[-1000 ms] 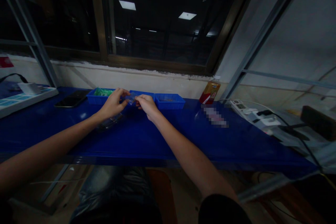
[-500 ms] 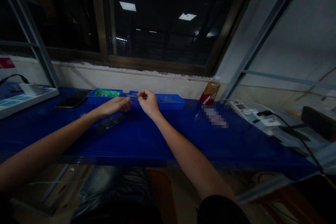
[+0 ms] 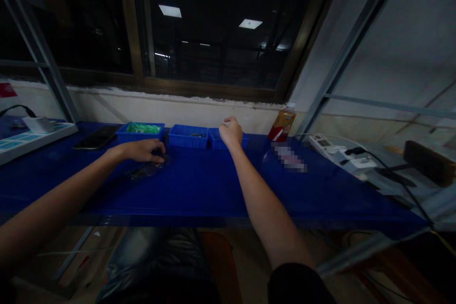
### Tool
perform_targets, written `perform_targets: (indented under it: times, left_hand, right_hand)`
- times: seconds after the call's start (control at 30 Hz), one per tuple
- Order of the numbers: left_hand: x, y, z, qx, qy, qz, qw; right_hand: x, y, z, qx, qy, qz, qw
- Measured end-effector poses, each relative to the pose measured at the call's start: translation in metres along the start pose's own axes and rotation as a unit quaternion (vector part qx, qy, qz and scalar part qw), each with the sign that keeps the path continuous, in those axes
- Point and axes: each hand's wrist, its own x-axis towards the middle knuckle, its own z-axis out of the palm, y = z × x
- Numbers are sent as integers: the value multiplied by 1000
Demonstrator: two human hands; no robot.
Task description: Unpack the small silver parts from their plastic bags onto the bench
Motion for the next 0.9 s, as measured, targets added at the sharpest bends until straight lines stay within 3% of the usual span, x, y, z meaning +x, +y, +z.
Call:
perform_targets:
  times: [0.1,0.23,0.33,0.47,0.8,0.9]
  left_hand:
    - [6,-3,6,-28,38,-12,999]
    - [13,-5,10,-88,116,-11,989]
    - [16,-1,9,-145,152,5,978]
    - [13,7,3,-159,169,29,972]
    - [12,12,4,-194,138,66,969]
    - [16,12,7,-259,159,66,950]
  right_hand:
    - [-18,-19,11,-2,-52,-102,993]
    - [-49,-42,26,46,-176,-208,961]
    - [-71,-55,35,89,-258,-238,932]
    - [-84,-64,37,130,-312,-236,911]
    - [-81,-64,35,216,-377,-195,880]
    - [-81,-64,38,260,-365,-132,884]
